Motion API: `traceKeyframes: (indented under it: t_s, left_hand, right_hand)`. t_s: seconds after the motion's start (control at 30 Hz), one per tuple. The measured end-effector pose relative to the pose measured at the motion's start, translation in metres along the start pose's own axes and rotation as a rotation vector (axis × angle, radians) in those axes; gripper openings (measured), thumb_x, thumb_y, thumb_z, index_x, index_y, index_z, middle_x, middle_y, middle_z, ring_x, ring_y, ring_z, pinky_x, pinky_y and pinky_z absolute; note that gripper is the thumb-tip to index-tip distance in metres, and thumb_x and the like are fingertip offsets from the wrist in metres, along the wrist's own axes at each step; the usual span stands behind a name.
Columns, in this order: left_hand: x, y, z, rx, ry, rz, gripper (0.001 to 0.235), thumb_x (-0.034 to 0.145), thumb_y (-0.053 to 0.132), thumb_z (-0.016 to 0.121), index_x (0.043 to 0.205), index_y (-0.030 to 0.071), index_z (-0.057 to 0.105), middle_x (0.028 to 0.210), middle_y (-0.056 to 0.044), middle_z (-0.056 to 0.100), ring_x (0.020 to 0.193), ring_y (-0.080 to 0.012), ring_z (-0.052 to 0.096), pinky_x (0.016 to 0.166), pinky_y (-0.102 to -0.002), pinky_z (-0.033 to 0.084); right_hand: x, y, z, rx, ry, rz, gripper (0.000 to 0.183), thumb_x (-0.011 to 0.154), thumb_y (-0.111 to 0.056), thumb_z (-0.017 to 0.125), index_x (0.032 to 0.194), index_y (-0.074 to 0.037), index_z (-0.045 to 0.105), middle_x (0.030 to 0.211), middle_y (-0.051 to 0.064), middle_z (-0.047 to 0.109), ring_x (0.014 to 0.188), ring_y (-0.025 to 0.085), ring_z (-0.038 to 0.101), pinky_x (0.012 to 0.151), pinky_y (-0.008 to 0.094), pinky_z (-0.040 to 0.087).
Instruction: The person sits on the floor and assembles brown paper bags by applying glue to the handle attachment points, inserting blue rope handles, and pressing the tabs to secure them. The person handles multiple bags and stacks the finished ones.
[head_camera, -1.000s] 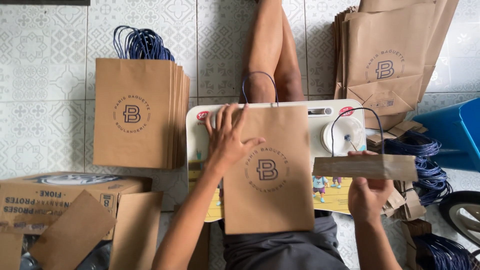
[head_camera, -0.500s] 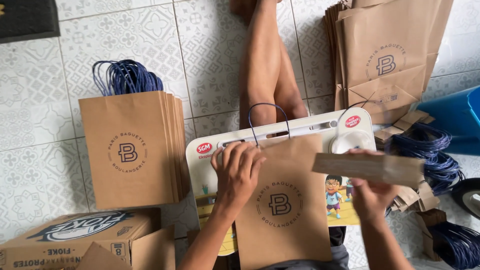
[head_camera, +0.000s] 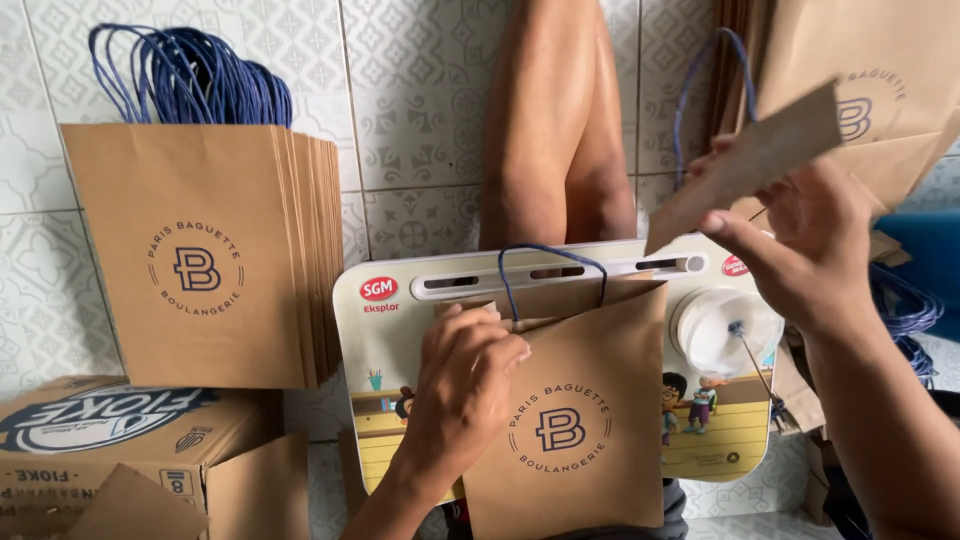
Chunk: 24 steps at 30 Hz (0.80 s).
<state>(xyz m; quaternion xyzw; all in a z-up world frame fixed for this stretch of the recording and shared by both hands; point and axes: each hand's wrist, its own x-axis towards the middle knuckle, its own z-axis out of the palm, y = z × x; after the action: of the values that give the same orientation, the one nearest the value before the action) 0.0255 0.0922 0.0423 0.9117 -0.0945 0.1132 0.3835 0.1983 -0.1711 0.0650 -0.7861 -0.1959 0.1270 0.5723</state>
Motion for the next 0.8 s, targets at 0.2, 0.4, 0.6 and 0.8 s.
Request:
traceKeyframes:
  t_s: [0.2, 0.4, 0.6, 0.8]
  left_hand:
    - [0.000, -0.002, -0.019, -0.156, -0.174, 0.165, 0.027, 0.089, -0.014, 0.071, 0.105, 0.002, 0.057, 0.103, -0.010, 0.059, 0.110, -0.0351, 0.065, 0.103, -0.059, 0.049]
    - [0.003, -0.009, -0.023, -0.257, -0.182, 0.288, 0.020, 0.094, -0.007, 0.068, 0.100, 0.005, 0.053, 0.095, -0.011, 0.061, 0.104, -0.0335, 0.070, 0.101, -0.062, 0.048]
    - [0.006, -0.012, -0.030, -0.304, -0.207, 0.307, 0.021, 0.093, -0.004, 0.074, 0.100, 0.004, 0.056, 0.102, -0.012, 0.061, 0.107, -0.0350, 0.069, 0.099, -0.064, 0.049]
    - [0.008, -0.014, -0.033, -0.340, -0.152, 0.272, 0.019, 0.093, -0.008, 0.070, 0.099, 0.003, 0.056, 0.097, -0.012, 0.063, 0.105, -0.0340, 0.071, 0.097, -0.063, 0.051]
  right_hand:
    - [0.022, -0.023, 0.024, 0.011, -0.186, 0.083, 0.059, 0.082, -0.012, 0.073, 0.132, 0.010, 0.051, 0.124, 0.022, 0.066, 0.115, 0.028, 0.069, 0.106, 0.036, 0.060]
    - [0.033, -0.043, 0.044, -0.112, -0.317, 0.105, 0.052, 0.075, -0.024, 0.084, 0.117, -0.002, 0.062, 0.104, 0.008, 0.071, 0.089, 0.017, 0.071, 0.084, 0.028, 0.062]
    - [0.031, -0.032, 0.059, -0.275, -0.415, -0.077, 0.059, 0.077, -0.034, 0.085, 0.123, -0.003, 0.063, 0.100, 0.007, 0.066, 0.089, 0.019, 0.068, 0.084, 0.032, 0.057]
    - [0.021, -0.025, 0.063, -0.769, -0.481, -0.370, 0.045, 0.093, -0.046, 0.074, 0.114, -0.007, 0.064, 0.102, 0.009, 0.069, 0.083, 0.029, 0.068, 0.073, 0.043, 0.056]
